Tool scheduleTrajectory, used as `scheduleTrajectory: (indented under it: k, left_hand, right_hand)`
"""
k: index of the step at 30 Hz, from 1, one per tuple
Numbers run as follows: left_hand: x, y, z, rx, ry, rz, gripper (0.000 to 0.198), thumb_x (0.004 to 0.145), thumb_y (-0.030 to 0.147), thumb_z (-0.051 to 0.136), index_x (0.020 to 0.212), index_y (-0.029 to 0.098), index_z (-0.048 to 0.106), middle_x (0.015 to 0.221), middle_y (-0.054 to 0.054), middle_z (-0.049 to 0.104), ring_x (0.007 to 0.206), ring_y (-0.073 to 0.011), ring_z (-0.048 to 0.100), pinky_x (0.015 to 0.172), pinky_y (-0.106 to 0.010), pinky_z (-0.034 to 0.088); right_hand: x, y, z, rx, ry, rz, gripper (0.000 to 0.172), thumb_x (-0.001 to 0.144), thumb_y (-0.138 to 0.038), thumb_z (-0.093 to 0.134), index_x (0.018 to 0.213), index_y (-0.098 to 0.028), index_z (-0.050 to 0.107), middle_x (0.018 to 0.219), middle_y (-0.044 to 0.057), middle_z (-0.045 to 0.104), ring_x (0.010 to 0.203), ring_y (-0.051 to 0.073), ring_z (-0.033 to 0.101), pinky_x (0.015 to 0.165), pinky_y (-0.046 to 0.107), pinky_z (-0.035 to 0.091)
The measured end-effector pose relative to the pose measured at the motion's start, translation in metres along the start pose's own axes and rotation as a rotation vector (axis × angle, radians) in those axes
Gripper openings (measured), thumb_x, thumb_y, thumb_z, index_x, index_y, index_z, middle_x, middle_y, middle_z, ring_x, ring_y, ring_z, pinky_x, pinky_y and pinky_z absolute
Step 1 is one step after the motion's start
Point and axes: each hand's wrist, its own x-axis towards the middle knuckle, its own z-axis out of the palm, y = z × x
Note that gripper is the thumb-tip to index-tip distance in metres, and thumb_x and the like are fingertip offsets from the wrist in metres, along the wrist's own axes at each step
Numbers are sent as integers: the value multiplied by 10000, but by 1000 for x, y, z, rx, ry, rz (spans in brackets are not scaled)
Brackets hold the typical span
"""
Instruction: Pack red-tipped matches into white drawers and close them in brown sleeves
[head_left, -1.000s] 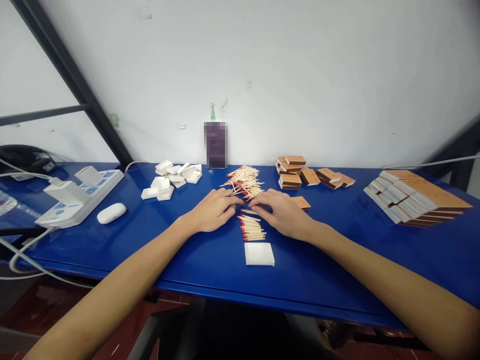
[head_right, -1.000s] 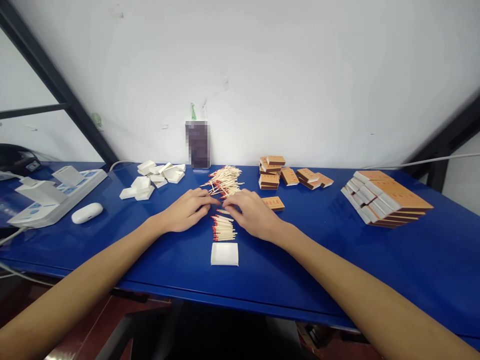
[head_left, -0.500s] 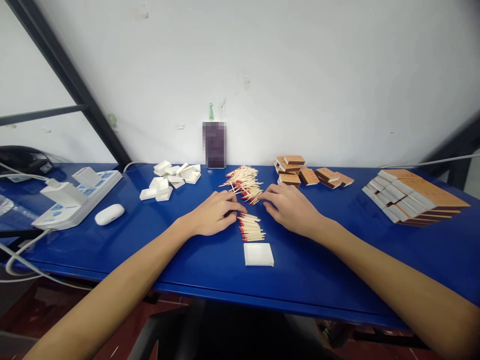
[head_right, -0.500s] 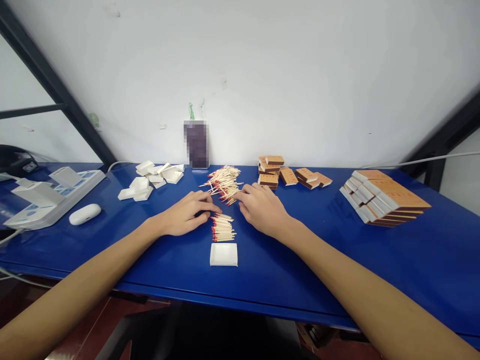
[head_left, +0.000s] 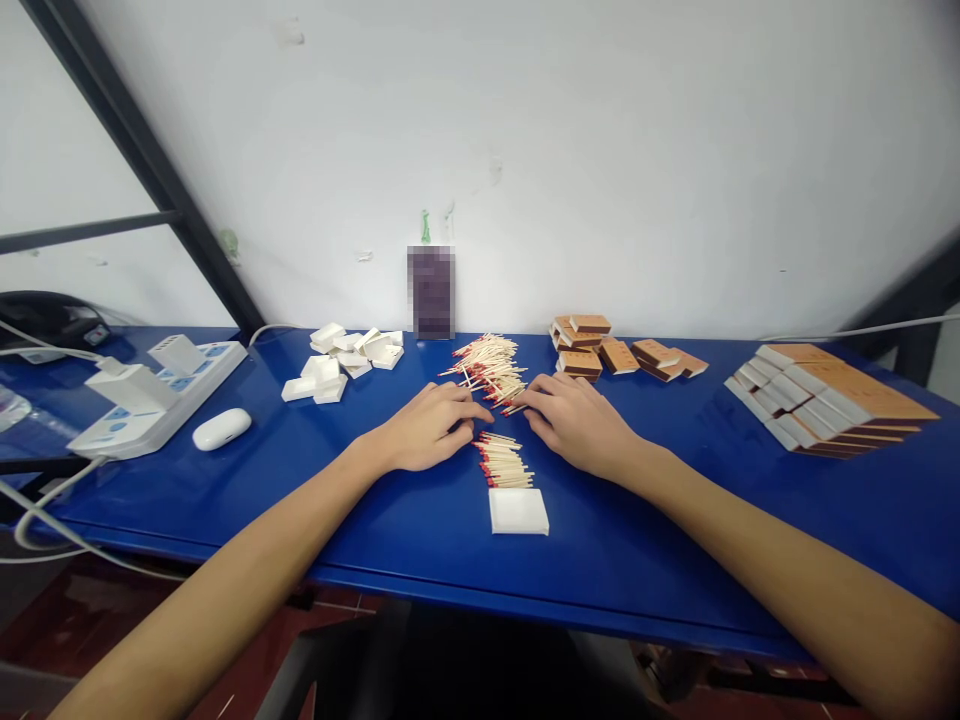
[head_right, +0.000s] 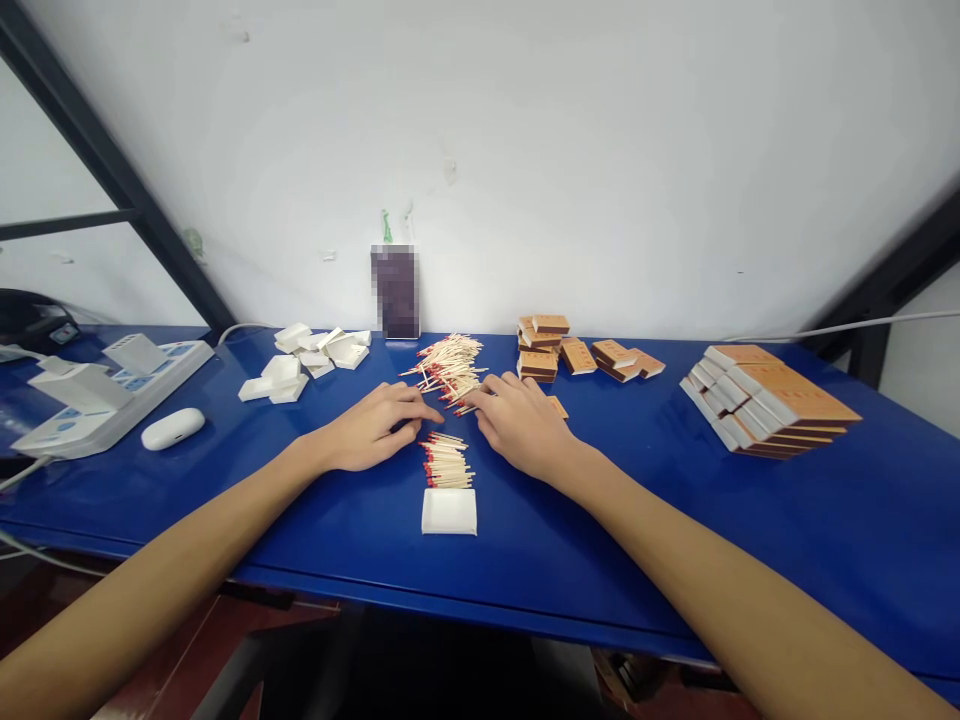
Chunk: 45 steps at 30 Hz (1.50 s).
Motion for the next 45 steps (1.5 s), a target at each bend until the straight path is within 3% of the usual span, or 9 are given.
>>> scheduleTrajectory:
  k: [16,25,29,34,39,45]
  left_hand:
    - [0,0,-1,21,11,-3,362,931,196,379,1152,217,664,1024,-53,620,953,-214,555,845,-371,371]
    - [0,1,-2,-3,14,-9,399,932,220,371,1247,219,616,1049,-75,579,1008,-234,513,905,-397,384]
    - [0,-1,-1,-3,12,-8,406,938,241,375,1266,223,613,1070,-76,558,1021,-238,502,916,-413,377]
    - [0,-1,0,-19,33,0,403,939,234,382,1260,203,625,1066,-78,544,1034,-242,499,920,-419,373]
    - [1,0,2,-18,10,18,394,967,274,395,1290,237,619,1044,-73,543,999,-231,490,906,-410,376]
    - [0,1,1,-5,-9,6,390,972,273,395,1279,224,629,1031,-72,552,983,-231,493,898,-409,374]
  right_hand:
    - [0,-3,-3,20,-7,-33,231,965,-213,505,1033,-205,725,989,74,669,923,228,545,793,354,356]
    - [-2,-15,-6,-13,-43,-126,303,960,-136,446,1129,-177,694,1097,117,675,991,251,543,801,373,354]
    - [-3,-18,-5,140,-55,-117,324,950,-112,425,1138,-173,682,1111,116,672,994,245,558,798,371,392]
    - [-2,-12,-3,423,101,-26,361,915,-54,401,1136,-181,657,1049,70,699,977,203,592,858,344,450]
    - [-3,-1,-7,220,60,88,229,880,-111,506,992,-177,695,986,83,660,940,229,591,830,354,454]
    - [-3,-4,-6,111,-6,62,173,926,-216,545,999,-194,700,991,75,652,899,215,595,740,322,421]
